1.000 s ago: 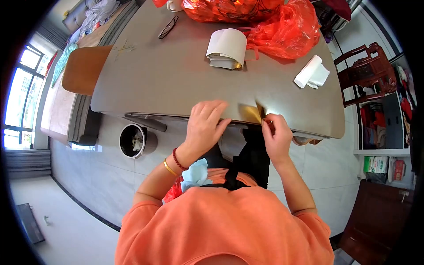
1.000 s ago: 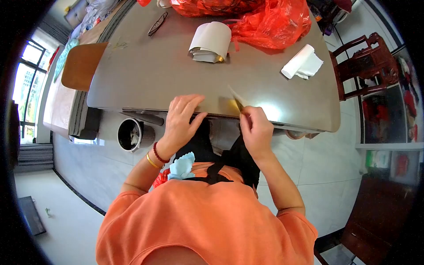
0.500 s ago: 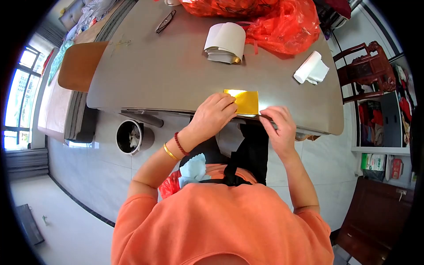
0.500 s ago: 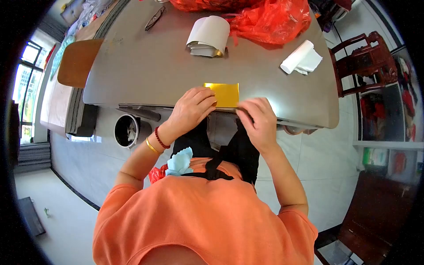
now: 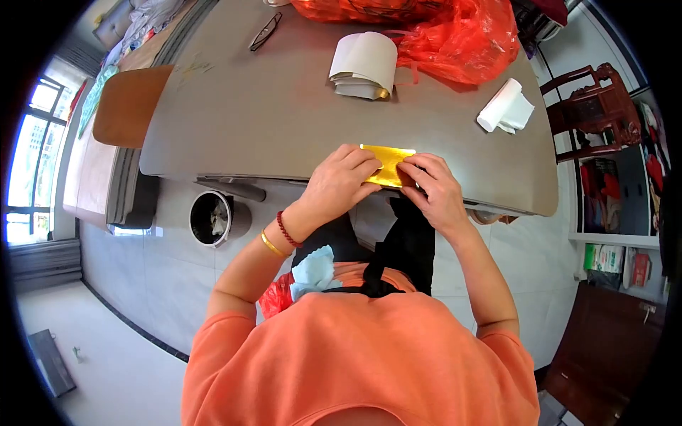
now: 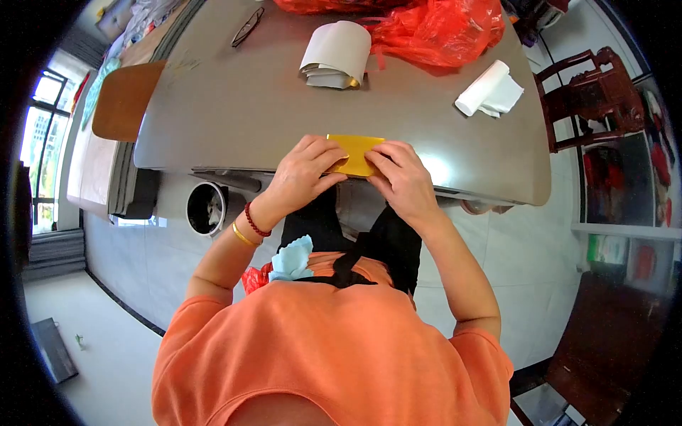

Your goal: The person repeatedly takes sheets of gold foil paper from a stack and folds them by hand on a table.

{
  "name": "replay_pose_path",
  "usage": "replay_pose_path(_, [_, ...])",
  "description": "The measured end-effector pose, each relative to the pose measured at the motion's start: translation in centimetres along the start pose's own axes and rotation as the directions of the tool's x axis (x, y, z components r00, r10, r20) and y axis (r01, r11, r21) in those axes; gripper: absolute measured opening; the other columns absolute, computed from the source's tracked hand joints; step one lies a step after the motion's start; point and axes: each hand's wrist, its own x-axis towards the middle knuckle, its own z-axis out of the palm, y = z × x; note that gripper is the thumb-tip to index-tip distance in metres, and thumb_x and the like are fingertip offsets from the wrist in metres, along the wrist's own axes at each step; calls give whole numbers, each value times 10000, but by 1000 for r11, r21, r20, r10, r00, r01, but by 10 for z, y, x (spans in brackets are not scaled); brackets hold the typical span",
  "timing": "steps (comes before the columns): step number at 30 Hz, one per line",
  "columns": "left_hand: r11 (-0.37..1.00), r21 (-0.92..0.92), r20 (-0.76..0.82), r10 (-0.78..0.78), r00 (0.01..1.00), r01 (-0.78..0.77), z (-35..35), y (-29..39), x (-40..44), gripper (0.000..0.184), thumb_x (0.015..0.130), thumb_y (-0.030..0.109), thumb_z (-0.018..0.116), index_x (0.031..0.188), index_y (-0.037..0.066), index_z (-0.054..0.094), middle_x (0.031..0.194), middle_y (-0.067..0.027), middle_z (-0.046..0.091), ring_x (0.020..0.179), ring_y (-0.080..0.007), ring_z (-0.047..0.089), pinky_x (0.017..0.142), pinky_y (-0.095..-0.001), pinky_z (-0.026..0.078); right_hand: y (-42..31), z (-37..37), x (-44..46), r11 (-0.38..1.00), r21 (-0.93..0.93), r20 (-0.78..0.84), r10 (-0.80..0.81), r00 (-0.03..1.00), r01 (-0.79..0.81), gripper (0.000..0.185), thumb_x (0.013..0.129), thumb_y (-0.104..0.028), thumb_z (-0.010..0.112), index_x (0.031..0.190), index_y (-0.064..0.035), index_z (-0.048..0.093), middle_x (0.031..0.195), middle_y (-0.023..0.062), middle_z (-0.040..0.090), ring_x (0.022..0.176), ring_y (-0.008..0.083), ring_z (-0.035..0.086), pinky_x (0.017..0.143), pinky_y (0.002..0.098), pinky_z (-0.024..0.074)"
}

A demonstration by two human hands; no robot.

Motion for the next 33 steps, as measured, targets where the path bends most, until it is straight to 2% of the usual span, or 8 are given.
replay_pose_path(6, [998, -46, 15, -43, 999, 44, -5, 3, 4, 369, 741, 188, 782, 1052, 35, 654, 1079, -111, 620, 1032, -323, 567, 909, -411, 483, 2, 1, 2, 999, 19, 35, 32, 999, -33, 398, 682, -66, 781, 1063, -30, 671, 1103, 85, 605, 1058, 297, 567, 904, 394, 490])
replay_pose_path(9, [1000, 21, -39, 17, 999, -16, 3, 0, 3, 350, 713, 173, 789, 1010, 46, 655, 1048, -84, 618, 1017, -290, 566, 902, -390, 484, 3, 1, 2, 997, 44, 57, 59, 997, -61, 395, 691, -83, 781, 1068, -33, 673, 1102, 83, 598, 1052, 298, 556, 911, 399, 478])
replay_pose_path(12, [998, -46, -15, -38, 999, 37, 2, -2, 4, 367, 741, 201, 784, 1045, 40, 657, 1077, -109, 622, 1034, -323, 566, 913, -414, 481, 5, 0, 3, 996, 50, 70, 70, 995, -74, 397, 698, -98, 781, 1075, -39, 673, 1102, 82, 593, 1050, 298, 550, 916, 402, 468])
replay_pose_path(18, [1000, -14, -10, -2, 1000, 2, 1, -4, 3, 360, 744, 203, 785, 1043, 46, 660, 1076, -109, 626, 1030, -320, 568, 907, -411, 484, 6, 1, 2, 997, 52, 56, 57, 997, -60, 393, 707, -107, 777, 1080, -39, 671, 1102, 82, 596, 1044, 300, 551, 916, 403, 464])
replay_pose_path(27, [991, -102, -48, -92, 995, 87, 3, -5, 5, 325, 756, 190, 785, 1035, 58, 683, 1022, -103, 655, 993, -307, 594, 872, -396, 501, 7, 2, 5, 995, 65, 34, 73, 997, -75, 346, 723, -106, 776, 1048, -25, 690, 1076, 73, 612, 1016, 288, 562, 884, 395, 476])
replay_pose_path(33, [992, -99, -63, -87, 994, 80, 1, -4, 6, 289, 767, 184, 779, 1009, 54, 689, 990, -105, 664, 965, -306, 603, 853, -392, 503, 6, -2, 7, 989, 88, 67, 110, 992, -116, 320, 744, -96, 768, 1050, -26, 701, 1074, 60, 612, 1026, 269, 552, 898, 373, 468])
